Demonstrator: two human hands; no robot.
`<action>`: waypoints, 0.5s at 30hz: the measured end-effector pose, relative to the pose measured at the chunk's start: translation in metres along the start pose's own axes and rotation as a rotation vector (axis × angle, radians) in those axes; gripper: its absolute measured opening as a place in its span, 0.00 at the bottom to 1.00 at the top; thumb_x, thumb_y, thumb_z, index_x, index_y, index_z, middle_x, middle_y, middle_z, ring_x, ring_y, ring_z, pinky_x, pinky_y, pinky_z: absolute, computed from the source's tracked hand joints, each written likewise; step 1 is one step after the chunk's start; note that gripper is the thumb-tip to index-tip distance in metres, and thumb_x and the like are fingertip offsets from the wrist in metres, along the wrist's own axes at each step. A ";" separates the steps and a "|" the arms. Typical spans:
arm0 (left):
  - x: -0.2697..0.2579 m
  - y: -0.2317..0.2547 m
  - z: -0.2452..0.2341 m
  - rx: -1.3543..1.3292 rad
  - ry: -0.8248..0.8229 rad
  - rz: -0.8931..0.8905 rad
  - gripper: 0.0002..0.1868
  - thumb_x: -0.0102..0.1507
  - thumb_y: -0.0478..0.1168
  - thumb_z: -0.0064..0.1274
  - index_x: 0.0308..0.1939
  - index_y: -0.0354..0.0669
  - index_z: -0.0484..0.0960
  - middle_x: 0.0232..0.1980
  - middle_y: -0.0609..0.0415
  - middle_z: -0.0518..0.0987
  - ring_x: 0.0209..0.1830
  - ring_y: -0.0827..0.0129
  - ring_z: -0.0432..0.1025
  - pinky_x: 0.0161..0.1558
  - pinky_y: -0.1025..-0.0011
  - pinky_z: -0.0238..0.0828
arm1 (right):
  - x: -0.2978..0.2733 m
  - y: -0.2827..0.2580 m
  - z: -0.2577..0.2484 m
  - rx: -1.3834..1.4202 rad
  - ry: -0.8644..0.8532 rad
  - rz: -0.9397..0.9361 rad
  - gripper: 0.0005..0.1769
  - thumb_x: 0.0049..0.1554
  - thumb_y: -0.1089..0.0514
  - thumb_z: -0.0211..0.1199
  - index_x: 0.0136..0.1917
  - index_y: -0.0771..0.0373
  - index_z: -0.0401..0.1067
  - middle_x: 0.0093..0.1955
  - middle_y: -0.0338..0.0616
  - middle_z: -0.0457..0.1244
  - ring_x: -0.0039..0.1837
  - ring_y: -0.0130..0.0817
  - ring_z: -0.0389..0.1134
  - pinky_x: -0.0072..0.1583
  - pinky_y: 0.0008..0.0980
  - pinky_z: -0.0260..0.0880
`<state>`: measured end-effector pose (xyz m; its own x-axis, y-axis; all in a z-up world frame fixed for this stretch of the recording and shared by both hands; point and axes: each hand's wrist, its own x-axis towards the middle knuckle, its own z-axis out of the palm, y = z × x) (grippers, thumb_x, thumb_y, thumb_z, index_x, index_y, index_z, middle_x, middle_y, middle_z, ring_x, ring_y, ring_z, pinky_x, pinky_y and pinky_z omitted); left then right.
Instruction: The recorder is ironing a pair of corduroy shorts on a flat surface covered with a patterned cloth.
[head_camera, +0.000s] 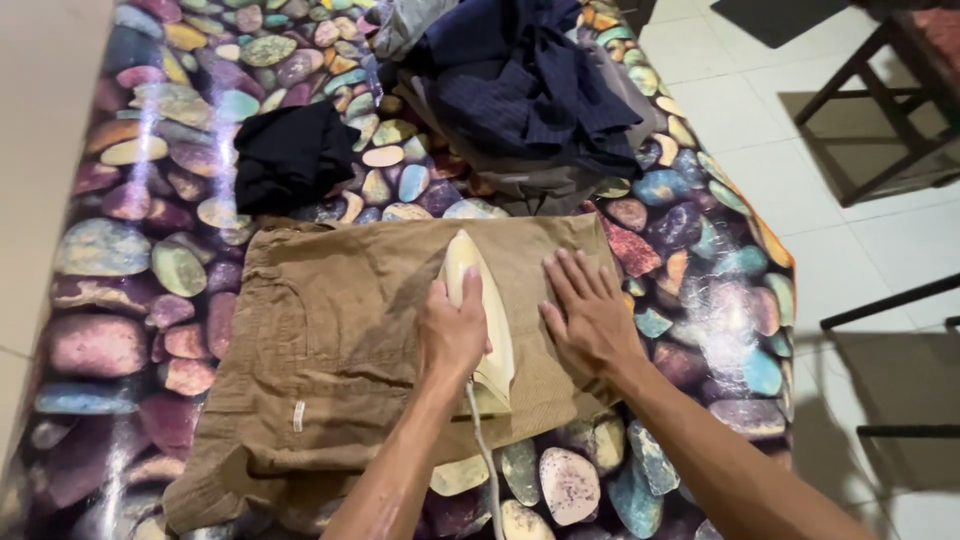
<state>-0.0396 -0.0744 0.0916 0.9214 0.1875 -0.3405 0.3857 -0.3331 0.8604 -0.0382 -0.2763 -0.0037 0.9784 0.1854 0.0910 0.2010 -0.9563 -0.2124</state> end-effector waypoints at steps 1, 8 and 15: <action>-0.003 0.000 -0.003 0.001 -0.001 -0.009 0.26 0.70 0.57 0.42 0.44 0.34 0.76 0.21 0.52 0.78 0.14 0.69 0.75 0.17 0.71 0.71 | -0.003 -0.003 -0.003 0.002 -0.009 0.000 0.38 0.64 0.40 0.43 0.82 0.55 0.45 0.85 0.46 0.41 0.85 0.44 0.37 0.79 0.47 0.32; 0.016 0.013 -0.006 0.130 -0.050 -0.006 0.26 0.69 0.58 0.43 0.43 0.35 0.75 0.21 0.50 0.79 0.12 0.67 0.74 0.16 0.67 0.70 | 0.001 0.007 0.006 -0.128 0.039 -0.063 0.39 0.64 0.38 0.40 0.83 0.56 0.45 0.85 0.49 0.41 0.84 0.45 0.38 0.80 0.47 0.33; 0.049 0.013 -0.006 0.069 -0.019 0.022 0.23 0.70 0.55 0.45 0.41 0.35 0.74 0.21 0.52 0.76 0.12 0.69 0.70 0.14 0.69 0.68 | 0.002 0.003 -0.002 -0.106 0.034 0.003 0.39 0.62 0.35 0.40 0.82 0.47 0.45 0.85 0.45 0.41 0.84 0.45 0.38 0.79 0.47 0.32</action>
<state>0.0106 -0.0643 0.0882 0.9301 0.1620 -0.3296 0.3673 -0.4002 0.8396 -0.0355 -0.2790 -0.0021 0.9764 0.1765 0.1243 0.1902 -0.9757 -0.1088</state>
